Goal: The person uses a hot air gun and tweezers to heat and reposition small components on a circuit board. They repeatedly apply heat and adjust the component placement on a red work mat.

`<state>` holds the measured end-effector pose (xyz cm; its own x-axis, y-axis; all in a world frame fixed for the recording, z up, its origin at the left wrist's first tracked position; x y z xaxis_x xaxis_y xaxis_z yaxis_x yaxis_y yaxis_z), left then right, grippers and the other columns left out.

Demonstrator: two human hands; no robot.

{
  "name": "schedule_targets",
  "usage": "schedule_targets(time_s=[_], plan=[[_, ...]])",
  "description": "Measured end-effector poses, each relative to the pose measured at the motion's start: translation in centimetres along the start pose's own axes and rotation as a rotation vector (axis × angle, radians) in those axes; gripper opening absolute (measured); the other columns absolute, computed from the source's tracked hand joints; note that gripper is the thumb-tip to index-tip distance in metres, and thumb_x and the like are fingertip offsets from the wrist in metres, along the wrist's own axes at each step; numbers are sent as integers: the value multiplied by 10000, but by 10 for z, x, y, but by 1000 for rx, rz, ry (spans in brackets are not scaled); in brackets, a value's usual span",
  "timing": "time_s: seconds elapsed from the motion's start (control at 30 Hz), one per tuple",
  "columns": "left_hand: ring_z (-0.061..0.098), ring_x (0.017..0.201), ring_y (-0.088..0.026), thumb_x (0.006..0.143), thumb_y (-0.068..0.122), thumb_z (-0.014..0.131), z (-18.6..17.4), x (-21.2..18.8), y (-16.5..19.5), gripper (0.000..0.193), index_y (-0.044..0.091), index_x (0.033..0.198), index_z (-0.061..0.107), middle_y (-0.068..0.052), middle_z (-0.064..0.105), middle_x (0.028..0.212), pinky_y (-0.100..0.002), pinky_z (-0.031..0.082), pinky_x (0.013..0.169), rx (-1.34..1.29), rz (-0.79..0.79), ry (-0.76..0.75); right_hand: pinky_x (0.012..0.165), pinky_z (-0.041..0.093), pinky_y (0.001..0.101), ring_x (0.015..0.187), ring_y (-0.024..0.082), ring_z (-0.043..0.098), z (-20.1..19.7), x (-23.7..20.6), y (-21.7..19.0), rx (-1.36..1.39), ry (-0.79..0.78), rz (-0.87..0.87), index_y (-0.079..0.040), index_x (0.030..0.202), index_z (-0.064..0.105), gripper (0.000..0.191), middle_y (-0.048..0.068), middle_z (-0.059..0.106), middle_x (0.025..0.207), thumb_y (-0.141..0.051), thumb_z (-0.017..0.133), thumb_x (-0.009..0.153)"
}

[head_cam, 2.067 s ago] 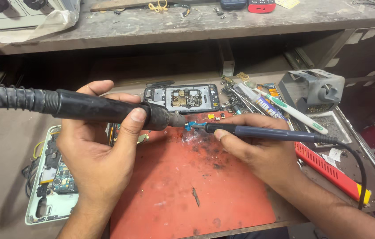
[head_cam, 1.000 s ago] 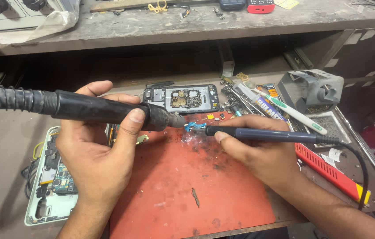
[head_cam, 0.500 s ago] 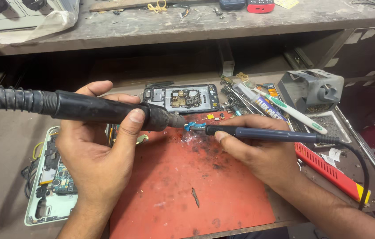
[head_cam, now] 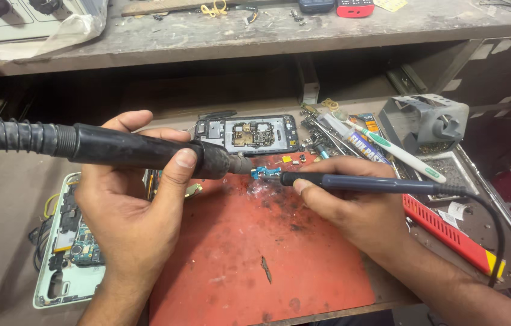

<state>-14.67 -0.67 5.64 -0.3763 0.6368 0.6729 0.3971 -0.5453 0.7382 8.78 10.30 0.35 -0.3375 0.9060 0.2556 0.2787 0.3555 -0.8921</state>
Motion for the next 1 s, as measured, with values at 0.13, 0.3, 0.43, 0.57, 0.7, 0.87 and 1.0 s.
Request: schedule_targets(time_s=[0.13,0.3,0.43,0.57,0.7,0.87,1.0], plan=[[713,1047,-165,911,-55,710,-3,1,-8,467,-31,1317,481,-140,711,1130,-279,659,774,-75,-138,55,526,493,196,595,36,643,-1,-1,-1,0,-3,-17,-38,923,803,130,0,750,686,-114,786,819],[705,1109,-184,1021,-87,723,1,0,0,430,-65,1367,469,-178,711,1175,-294,646,952,-19,-2,-2,527,490,197,599,40,640,1,0,1,11,-3,-15,-33,917,799,126,7,749,691,-111,788,819],[708,1125,-187,990,-70,718,-1,-1,-6,467,-49,1387,475,-167,712,1203,-286,657,887,-48,-54,17,532,500,197,598,40,652,0,-1,1,-3,0,-16,-37,917,802,128,4,756,688,-113,790,816],[709,1131,-187,996,-68,721,-1,-1,-5,468,-48,1392,472,-168,711,1206,-287,656,896,-48,-40,12,542,505,198,611,39,657,1,-1,1,38,-10,-11,-30,918,798,127,6,756,696,-109,782,820],[698,1104,-191,964,-76,714,-2,0,-2,460,-59,1355,472,-178,709,1165,-283,616,950,24,-30,20,535,503,202,601,42,652,1,-1,2,24,-1,-8,-29,913,801,132,8,753,688,-116,789,814],[706,1114,-183,1010,-67,733,0,2,1,441,-58,1369,477,-174,718,1174,-288,614,959,-11,-10,10,520,482,199,587,42,635,1,-1,3,6,-4,17,-30,910,808,135,8,750,678,-115,797,805],[733,1025,-159,888,-16,720,-4,-1,-14,472,-16,1300,489,-113,723,1104,-336,630,788,-158,-194,81,523,501,187,602,32,649,-2,-1,2,69,4,28,-26,923,797,131,2,756,697,-99,777,817]])
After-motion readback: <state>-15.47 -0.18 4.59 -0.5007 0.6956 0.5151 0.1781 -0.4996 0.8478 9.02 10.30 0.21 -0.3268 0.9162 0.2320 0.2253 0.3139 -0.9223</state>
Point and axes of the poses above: each hand's wrist, its own x-axis towards the middle knuckle, its own z-axis out of the palm, y = z × x, the point moved 8 cm from there along x, towards the middle knuckle
